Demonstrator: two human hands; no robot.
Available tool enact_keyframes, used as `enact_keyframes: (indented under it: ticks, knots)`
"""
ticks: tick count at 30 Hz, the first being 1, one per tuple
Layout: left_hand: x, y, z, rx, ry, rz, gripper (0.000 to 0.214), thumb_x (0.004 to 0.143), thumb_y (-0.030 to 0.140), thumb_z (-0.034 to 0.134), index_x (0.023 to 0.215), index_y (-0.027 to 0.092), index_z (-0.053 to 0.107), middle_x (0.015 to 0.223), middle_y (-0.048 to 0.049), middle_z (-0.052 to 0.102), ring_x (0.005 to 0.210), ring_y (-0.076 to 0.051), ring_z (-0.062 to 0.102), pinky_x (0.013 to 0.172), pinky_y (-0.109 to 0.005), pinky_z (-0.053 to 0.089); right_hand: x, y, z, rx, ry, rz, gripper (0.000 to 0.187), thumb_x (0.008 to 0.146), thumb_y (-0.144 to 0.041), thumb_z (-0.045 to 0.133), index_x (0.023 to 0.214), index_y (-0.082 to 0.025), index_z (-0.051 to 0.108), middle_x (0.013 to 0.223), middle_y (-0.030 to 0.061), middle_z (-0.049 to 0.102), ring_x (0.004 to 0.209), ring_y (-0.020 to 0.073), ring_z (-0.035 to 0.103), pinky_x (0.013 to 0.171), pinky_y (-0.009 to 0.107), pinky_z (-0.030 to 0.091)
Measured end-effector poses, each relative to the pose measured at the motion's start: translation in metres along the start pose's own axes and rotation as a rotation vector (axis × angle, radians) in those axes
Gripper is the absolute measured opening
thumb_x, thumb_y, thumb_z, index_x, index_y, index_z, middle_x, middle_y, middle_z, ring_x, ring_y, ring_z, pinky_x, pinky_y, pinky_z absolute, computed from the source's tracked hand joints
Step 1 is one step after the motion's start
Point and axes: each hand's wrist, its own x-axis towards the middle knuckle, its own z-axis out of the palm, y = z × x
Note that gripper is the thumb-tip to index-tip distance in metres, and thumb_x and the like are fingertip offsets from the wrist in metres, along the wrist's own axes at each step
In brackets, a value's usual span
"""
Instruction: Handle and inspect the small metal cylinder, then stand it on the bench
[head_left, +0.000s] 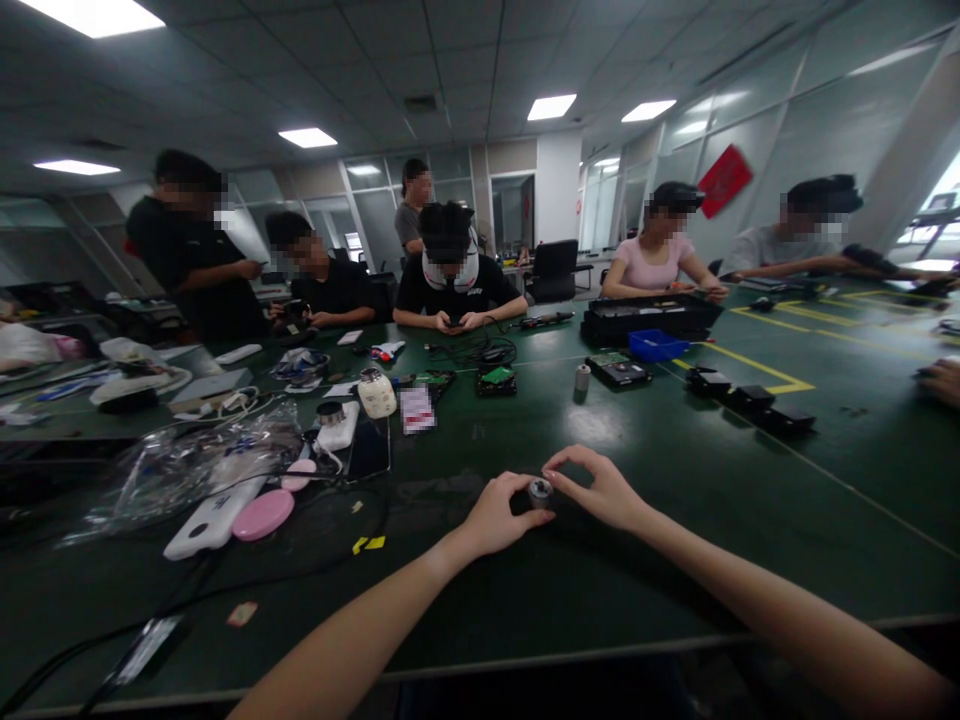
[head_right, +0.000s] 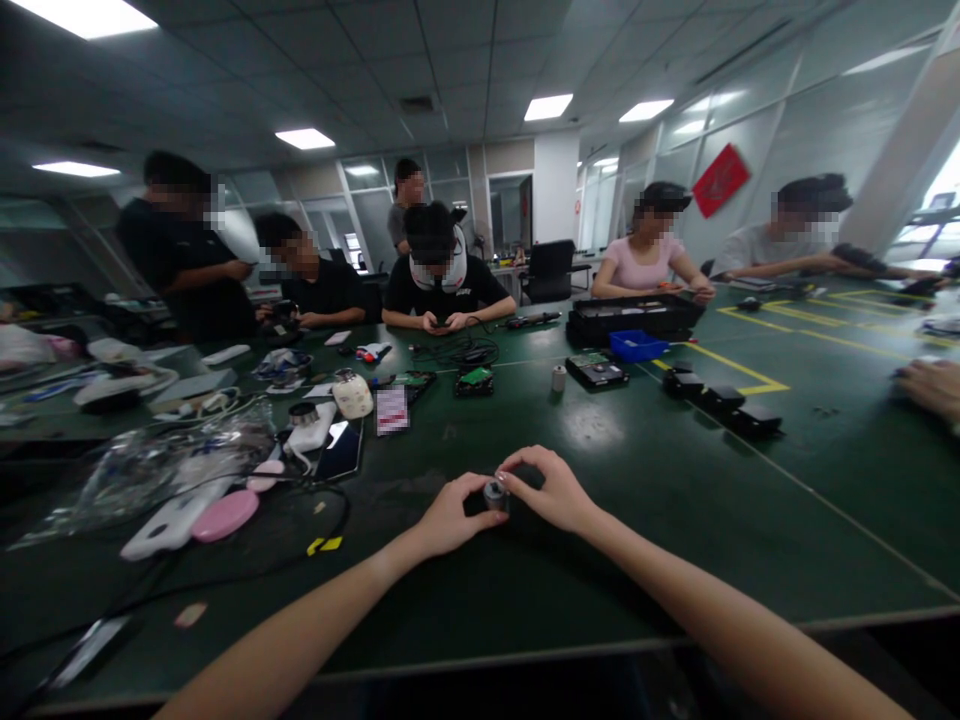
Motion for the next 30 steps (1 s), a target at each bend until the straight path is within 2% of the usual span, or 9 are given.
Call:
enact_keyframes:
  ticks: [3, 5, 7, 13, 19, 26, 30]
  knots:
    - [0.001, 0.0, 0.001, 0.001, 0.016, -0.007, 0.038, 0.073, 0.033, 0.077, 0.106, 0.016, 0.068, 0.103, -0.0085, 0.068, 0.097, -0.026, 0.062, 0.088, -0.035, 0.047, -0.001, -0.004, -0.001, 0.02, -0.119, -0.042, 0.031, 0.09, -0.038, 0.058, 0.117, -0.025, 0.064, 0.113, 0.0073, 0.066, 0.107, 0.0245, 0.059, 0.095, 0.042, 0.045]
    - [0.001, -0.001, 0.002, -0.001, 0.021, -0.014, 0.036, 0.073, 0.031, 0.077, 0.103, 0.014, 0.068, 0.102, -0.0093, 0.068, 0.096, -0.026, 0.062, 0.087, -0.035, 0.048, -0.002, -0.005, 0.001, 0.022, -0.199, -0.056, 0.032, 0.09, -0.037, 0.058, 0.12, -0.027, 0.063, 0.12, 0.0074, 0.063, 0.113, 0.0253, 0.056, 0.098, 0.044, 0.043]
    - [0.001, -0.001, 0.003, -0.004, 0.021, -0.02, 0.036, 0.073, 0.031, 0.077, 0.104, 0.015, 0.068, 0.104, -0.0099, 0.067, 0.096, -0.026, 0.063, 0.087, -0.035, 0.048, -0.002, -0.004, 0.003, 0.029, -0.228, -0.053, 0.03, 0.09, -0.037, 0.058, 0.118, -0.028, 0.065, 0.122, 0.007, 0.062, 0.114, 0.0256, 0.055, 0.099, 0.045, 0.042]
    - [0.0, -0.001, 0.002, -0.009, 0.02, 0.011, 0.044, 0.073, 0.033, 0.077, 0.114, 0.02, 0.066, 0.108, -0.008, 0.067, 0.103, -0.025, 0.061, 0.092, -0.035, 0.046, -0.002, 0.001, 0.003, 0.102, -0.116, -0.017, 0.018, 0.088, -0.035, 0.061, 0.098, -0.025, 0.071, 0.11, 0.0071, 0.066, 0.105, 0.024, 0.06, 0.095, 0.044, 0.045]
    - [0.0, 0.0, 0.001, 0.007, 0.008, 0.015, 0.041, 0.074, 0.032, 0.076, 0.112, 0.019, 0.066, 0.106, -0.0073, 0.068, 0.098, -0.024, 0.062, 0.089, -0.033, 0.046, 0.0, 0.0, 0.007, 0.131, -0.066, 0.0, 0.014, 0.083, -0.034, 0.066, 0.081, -0.02, 0.065, 0.101, 0.0063, 0.067, 0.097, 0.0221, 0.061, 0.09, 0.04, 0.046]
    - [0.001, -0.002, 0.001, 0.023, 0.004, 0.018, 0.04, 0.074, 0.034, 0.076, 0.11, 0.018, 0.066, 0.103, -0.007, 0.068, 0.097, -0.024, 0.061, 0.087, -0.033, 0.046, 0.003, -0.004, 0.01, 0.11, -0.028, -0.029, 0.012, 0.085, -0.033, 0.064, 0.081, -0.021, 0.064, 0.1, 0.0054, 0.067, 0.098, 0.0215, 0.061, 0.088, 0.04, 0.046]
    - [0.001, 0.001, -0.001, 0.019, -0.009, -0.006, 0.041, 0.075, 0.036, 0.075, 0.111, 0.02, 0.066, 0.106, -0.0068, 0.067, 0.098, -0.024, 0.061, 0.09, -0.033, 0.045, 0.01, 0.013, -0.003, 0.0, 0.102, -0.038, 0.016, 0.086, -0.037, 0.062, 0.084, -0.022, 0.068, 0.101, 0.006, 0.068, 0.1, 0.0231, 0.06, 0.092, 0.043, 0.043]
